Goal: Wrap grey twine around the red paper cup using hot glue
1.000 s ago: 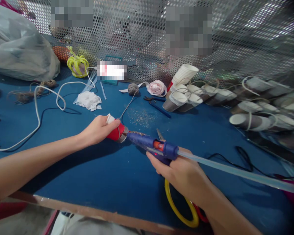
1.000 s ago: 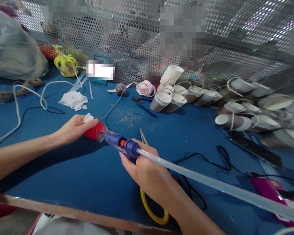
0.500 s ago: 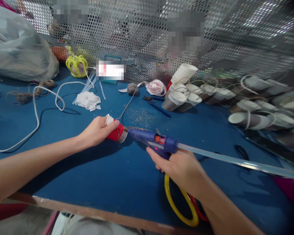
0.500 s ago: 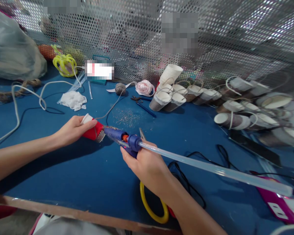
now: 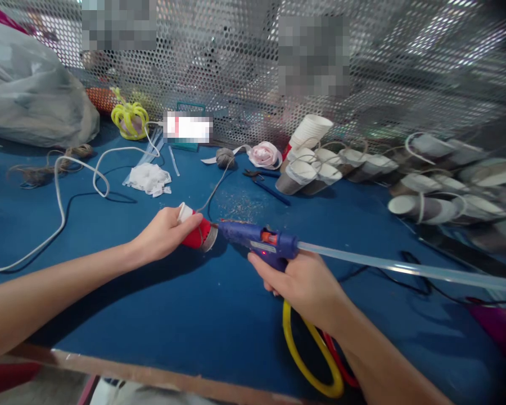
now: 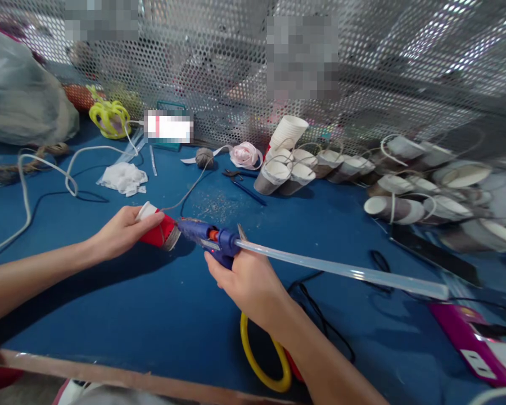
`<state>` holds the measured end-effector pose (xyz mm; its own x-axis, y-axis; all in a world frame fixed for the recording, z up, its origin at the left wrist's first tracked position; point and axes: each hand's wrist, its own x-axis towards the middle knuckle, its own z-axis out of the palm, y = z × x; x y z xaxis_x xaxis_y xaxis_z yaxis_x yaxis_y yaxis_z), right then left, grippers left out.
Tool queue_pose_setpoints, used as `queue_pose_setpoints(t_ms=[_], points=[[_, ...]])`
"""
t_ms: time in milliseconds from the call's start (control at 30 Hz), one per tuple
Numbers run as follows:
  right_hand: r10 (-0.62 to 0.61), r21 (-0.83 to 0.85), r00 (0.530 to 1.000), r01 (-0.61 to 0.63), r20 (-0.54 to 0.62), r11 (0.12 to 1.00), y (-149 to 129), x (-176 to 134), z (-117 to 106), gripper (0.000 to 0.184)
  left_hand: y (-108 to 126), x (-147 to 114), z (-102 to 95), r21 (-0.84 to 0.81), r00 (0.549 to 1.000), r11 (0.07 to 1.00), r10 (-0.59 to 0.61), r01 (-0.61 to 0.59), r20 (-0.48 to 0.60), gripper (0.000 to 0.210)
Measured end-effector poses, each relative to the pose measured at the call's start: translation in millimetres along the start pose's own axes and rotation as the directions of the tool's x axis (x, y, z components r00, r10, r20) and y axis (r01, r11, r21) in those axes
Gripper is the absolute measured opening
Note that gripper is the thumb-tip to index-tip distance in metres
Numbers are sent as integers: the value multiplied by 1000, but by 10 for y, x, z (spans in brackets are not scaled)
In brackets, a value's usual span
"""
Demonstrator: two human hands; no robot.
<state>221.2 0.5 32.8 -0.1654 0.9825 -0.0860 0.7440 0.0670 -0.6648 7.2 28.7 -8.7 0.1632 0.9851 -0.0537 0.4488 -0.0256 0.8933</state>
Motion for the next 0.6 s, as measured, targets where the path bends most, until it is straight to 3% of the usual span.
queue_pose_setpoints(t_ms=[600], points=[[42, 8, 998, -42, 37, 999, -5, 5, 0, 23, 15, 0, 2, 20, 1000, 1000, 2, -2, -4, 39]])
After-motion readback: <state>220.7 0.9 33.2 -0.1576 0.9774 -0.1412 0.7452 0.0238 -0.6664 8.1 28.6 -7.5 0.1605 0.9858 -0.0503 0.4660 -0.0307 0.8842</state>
